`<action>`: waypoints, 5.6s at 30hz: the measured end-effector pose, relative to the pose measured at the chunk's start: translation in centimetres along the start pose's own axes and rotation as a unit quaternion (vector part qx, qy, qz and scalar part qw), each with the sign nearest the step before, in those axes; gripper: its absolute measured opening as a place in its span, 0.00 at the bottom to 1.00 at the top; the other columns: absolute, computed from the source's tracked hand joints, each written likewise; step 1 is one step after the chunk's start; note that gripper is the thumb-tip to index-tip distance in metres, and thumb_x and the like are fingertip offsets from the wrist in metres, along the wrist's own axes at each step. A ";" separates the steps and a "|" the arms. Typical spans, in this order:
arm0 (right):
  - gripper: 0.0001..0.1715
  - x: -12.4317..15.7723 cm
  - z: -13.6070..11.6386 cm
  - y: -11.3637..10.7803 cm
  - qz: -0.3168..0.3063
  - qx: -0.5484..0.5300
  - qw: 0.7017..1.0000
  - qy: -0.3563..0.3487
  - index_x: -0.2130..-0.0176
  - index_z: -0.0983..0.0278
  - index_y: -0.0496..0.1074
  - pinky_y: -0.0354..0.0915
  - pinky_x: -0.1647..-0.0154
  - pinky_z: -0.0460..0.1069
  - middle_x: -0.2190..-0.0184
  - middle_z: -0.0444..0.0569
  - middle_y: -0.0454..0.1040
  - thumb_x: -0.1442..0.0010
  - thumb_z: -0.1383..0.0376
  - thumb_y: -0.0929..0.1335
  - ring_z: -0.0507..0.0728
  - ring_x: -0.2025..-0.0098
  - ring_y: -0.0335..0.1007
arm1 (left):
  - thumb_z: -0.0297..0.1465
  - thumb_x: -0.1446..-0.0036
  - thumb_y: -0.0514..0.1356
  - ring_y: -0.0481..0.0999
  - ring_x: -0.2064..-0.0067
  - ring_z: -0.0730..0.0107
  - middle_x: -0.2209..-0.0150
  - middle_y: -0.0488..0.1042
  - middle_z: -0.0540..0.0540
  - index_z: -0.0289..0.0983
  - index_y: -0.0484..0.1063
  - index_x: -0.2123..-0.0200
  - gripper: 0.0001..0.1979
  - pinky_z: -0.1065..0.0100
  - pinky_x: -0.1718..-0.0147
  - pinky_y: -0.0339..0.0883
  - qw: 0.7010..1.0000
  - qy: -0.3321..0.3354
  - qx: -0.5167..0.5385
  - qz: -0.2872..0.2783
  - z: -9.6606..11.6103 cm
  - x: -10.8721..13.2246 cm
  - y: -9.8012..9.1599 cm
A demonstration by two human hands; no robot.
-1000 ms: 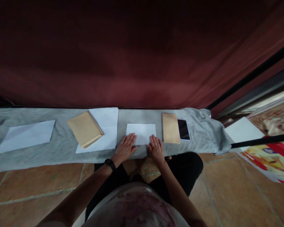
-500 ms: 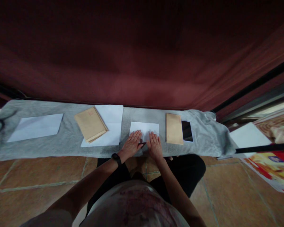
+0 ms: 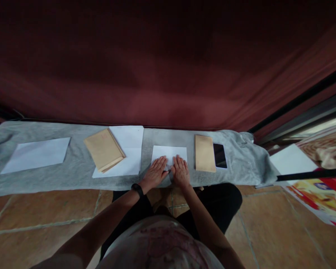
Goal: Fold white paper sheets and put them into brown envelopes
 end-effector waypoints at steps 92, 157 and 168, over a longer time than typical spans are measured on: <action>0.35 -4.0 2.0 1.0 0.047 0.019 0.991 0.124 0.29 0.72 0.54 0.43 0.29 0.61 0.29 0.62 0.54 0.28 0.59 0.59 0.65 0.27 0.48 | 0.37 0.30 0.42 0.53 0.28 0.55 0.30 0.59 0.33 0.25 0.57 0.32 0.31 0.50 0.31 0.47 0.995 -0.087 0.001 0.051 0.1 -7.7 1.9; 0.33 -4.4 3.8 0.3 0.075 0.005 0.987 0.143 0.29 0.70 0.55 0.47 0.30 0.63 0.30 0.61 0.57 0.26 0.57 0.56 0.65 0.29 0.52 | 0.40 0.30 0.42 0.52 0.28 0.47 0.30 0.56 0.26 0.24 0.51 0.30 0.34 0.44 0.33 0.51 0.963 -0.223 -0.029 0.146 -4.2 -3.6 -0.7; 0.33 -4.4 3.7 0.3 0.077 0.018 0.987 0.140 0.30 0.72 0.56 0.47 0.30 0.62 0.31 0.61 0.59 0.26 0.57 0.58 0.65 0.29 0.52 | 0.38 0.31 0.45 0.48 0.26 0.52 0.29 0.53 0.31 0.27 0.52 0.30 0.32 0.46 0.31 0.48 0.991 -0.113 0.005 0.066 0.6 -3.9 1.3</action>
Point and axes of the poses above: each hand's wrist, its own x-axis away from the middle knuckle, its own y-axis out of the palm, z = x × y, the point moved 5 cm from there along -x, towards the middle knuckle
